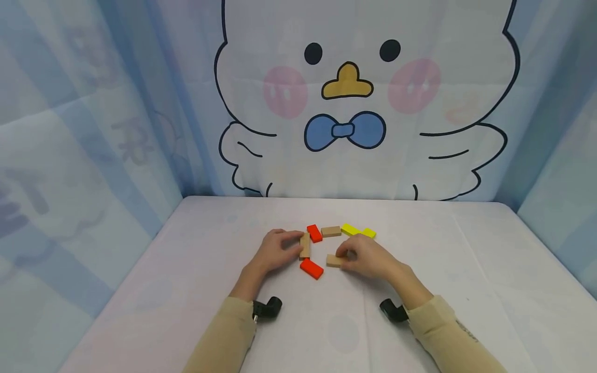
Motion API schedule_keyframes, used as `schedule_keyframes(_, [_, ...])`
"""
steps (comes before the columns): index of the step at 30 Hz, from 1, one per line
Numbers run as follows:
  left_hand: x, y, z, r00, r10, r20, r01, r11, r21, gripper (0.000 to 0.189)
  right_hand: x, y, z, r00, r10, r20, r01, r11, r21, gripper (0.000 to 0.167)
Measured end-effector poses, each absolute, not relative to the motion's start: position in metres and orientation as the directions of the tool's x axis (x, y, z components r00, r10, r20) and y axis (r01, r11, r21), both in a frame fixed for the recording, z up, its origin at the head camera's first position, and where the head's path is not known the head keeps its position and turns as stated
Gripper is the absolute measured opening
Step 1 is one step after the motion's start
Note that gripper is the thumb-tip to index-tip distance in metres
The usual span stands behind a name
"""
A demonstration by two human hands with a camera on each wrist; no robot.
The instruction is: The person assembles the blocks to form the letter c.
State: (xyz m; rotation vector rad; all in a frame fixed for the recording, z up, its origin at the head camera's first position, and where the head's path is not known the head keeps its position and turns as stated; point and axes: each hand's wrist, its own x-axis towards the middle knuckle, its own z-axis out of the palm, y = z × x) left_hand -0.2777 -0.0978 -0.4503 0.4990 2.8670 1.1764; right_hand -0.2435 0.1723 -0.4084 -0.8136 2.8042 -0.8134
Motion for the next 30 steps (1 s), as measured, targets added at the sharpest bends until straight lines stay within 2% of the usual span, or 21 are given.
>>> schedule_keyframes(7, [-0.278,-0.099,-0.451,-0.948,0.293,0.128,0.298,0.666,0.684,0.039,-0.238,0.174,-0.409,-0.817,-0.574,0.06,-0.521,0.689,-0.504,0.019])
schedule_keyframes(21, [-0.278,-0.1,-0.451,-0.944,0.303,0.133,0.309,0.667,0.678,0.04,-0.224,0.175,-0.407,-0.815,-0.578,0.045,-0.518,0.691,-0.503,0.019])
schedule_keyframes(30, [-0.278,-0.099,-0.452,-0.948,0.292,0.127,0.296,0.661,0.69,0.039,-0.219,0.174,-0.407,-0.782,-0.62,0.066,-0.561,0.655,-0.507,0.018])
